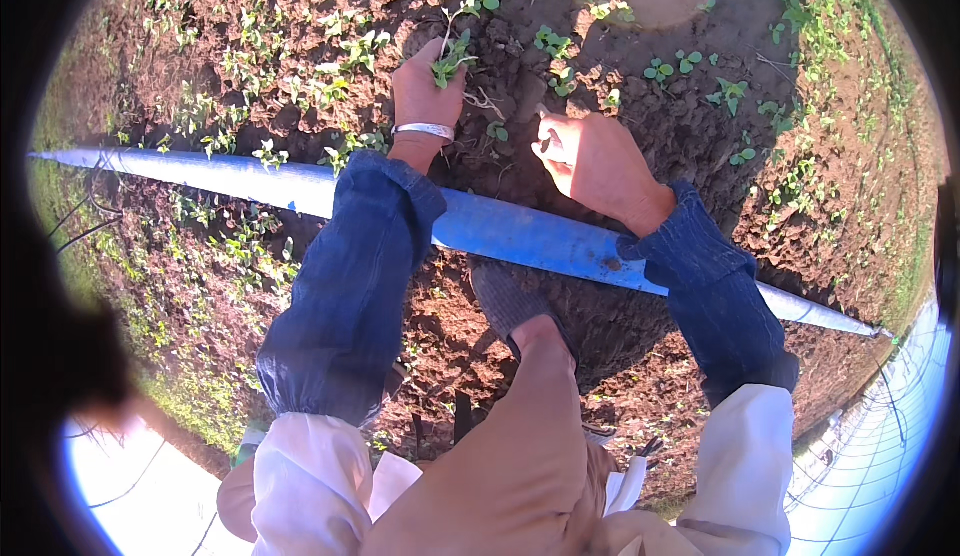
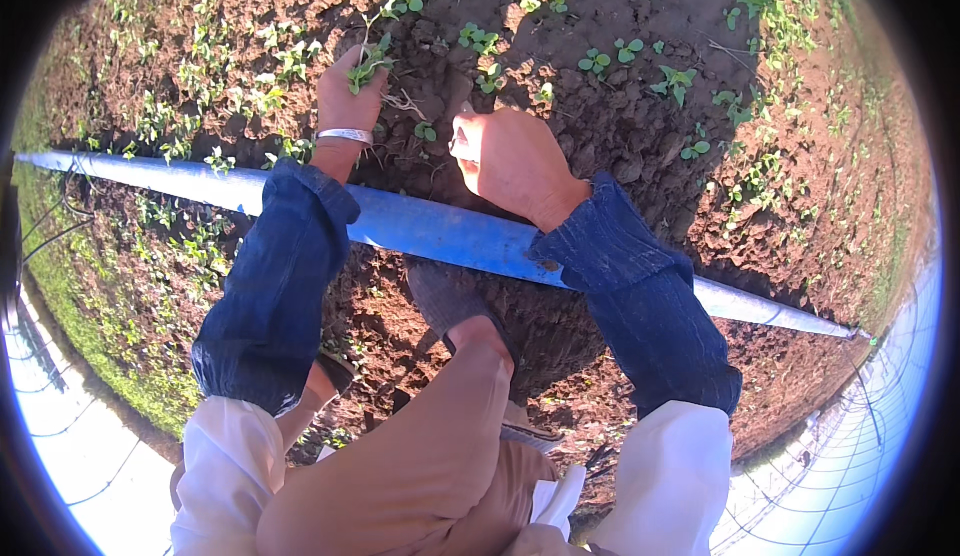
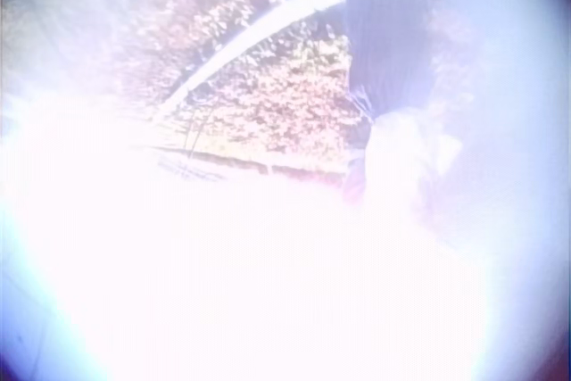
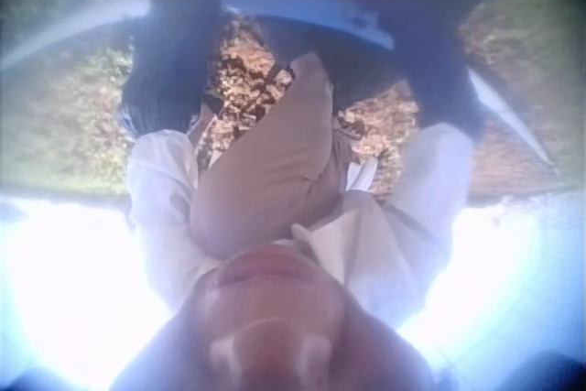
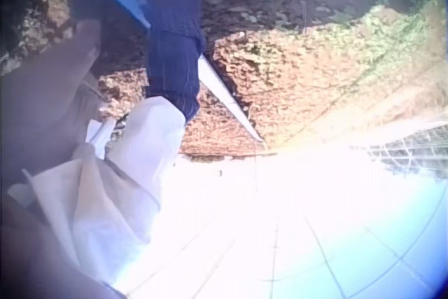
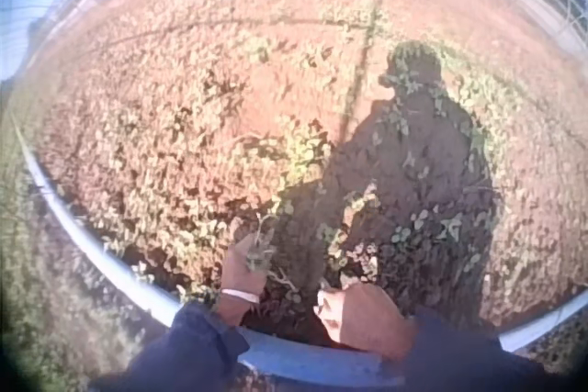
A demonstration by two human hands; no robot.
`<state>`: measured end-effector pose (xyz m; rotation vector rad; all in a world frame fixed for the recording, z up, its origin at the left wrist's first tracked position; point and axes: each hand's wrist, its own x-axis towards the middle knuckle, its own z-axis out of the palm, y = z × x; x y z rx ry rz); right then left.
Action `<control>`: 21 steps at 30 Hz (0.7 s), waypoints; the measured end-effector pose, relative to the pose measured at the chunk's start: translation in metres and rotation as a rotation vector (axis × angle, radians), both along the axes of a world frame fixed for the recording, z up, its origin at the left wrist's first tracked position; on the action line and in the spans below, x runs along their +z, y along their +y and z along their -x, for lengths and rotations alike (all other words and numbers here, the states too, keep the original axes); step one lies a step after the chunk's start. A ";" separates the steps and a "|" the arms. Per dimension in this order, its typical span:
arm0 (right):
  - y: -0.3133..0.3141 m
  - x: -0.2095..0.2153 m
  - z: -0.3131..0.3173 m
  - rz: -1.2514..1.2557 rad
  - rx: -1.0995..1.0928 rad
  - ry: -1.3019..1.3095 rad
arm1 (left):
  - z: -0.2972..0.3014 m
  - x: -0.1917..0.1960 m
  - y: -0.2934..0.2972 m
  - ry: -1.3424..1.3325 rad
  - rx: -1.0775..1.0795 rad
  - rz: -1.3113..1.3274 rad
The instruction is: The person pulls weeds from the soil by hand and uses a trowel to dig around plants next to a blue irrigation pipe.
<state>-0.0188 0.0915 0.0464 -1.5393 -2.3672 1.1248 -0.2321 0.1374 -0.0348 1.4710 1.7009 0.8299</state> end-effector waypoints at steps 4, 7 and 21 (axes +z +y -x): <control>0.002 0.041 -0.002 0.057 0.029 -0.203 | 0.009 0.033 -0.005 -0.523 0.237 0.055; -0.006 0.068 -0.004 0.083 0.014 -0.226 | 0.042 0.082 -0.010 -0.895 0.308 0.162; -0.022 0.070 0.024 -0.057 -0.123 -0.137 | 0.050 0.027 -0.021 0.309 -0.051 -0.027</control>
